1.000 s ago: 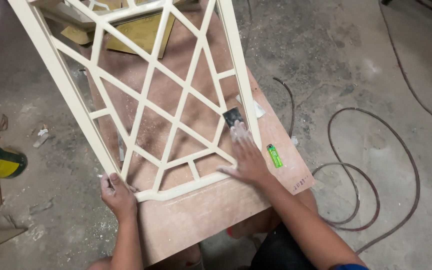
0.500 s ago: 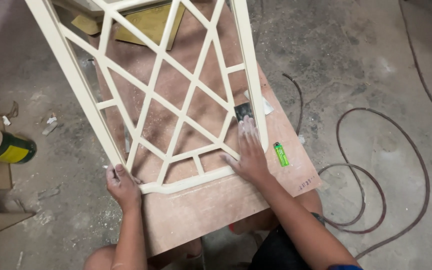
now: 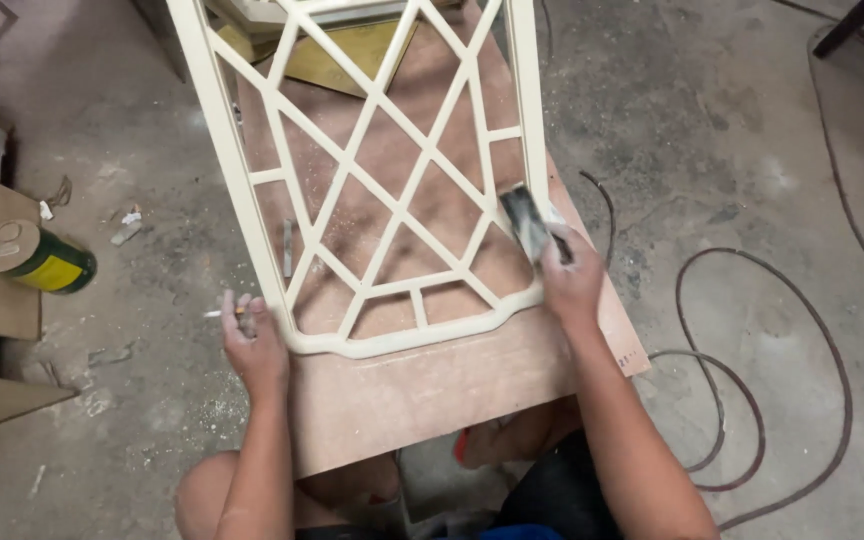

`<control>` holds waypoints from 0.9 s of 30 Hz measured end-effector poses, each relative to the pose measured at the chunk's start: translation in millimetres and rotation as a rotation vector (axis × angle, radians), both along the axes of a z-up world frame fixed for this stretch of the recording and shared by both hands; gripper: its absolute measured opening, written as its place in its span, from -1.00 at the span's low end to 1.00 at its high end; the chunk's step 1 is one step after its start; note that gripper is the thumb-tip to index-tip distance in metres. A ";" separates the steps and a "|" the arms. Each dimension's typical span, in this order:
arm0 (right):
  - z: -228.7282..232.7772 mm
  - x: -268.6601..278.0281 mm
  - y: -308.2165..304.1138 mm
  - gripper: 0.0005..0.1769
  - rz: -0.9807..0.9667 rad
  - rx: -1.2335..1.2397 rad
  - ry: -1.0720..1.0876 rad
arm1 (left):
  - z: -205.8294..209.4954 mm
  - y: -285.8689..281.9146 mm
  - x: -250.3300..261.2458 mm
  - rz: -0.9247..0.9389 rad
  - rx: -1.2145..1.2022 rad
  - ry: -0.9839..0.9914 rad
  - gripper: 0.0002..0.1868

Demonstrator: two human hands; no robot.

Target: Sanding the wooden frame of a chair back with sandpaper to smooth the surface.

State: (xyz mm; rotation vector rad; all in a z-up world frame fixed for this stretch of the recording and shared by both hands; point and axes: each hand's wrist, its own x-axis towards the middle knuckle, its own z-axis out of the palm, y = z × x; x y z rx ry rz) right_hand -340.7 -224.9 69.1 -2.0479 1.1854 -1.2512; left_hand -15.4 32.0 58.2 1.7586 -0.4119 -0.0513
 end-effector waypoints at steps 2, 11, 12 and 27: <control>-0.8 -19.1 33.6 -0.81 -0.110 0.154 -0.050 | 34.6 28.1 -30.9 -0.058 -0.060 -0.041 -0.42; 3.1 -50.1 217.6 -0.84 0.670 0.801 0.063 | -17.0 105.1 -188.4 -0.620 -0.069 0.605 -0.06; 13.6 -55.1 222.3 -0.85 0.695 0.813 0.059 | -0.9 106.2 -195.8 -0.722 0.033 0.520 -0.10; 13.8 -77.2 172.1 0.22 0.399 0.760 0.096 | 23.2 40.3 -221.0 -0.776 0.119 0.044 -0.07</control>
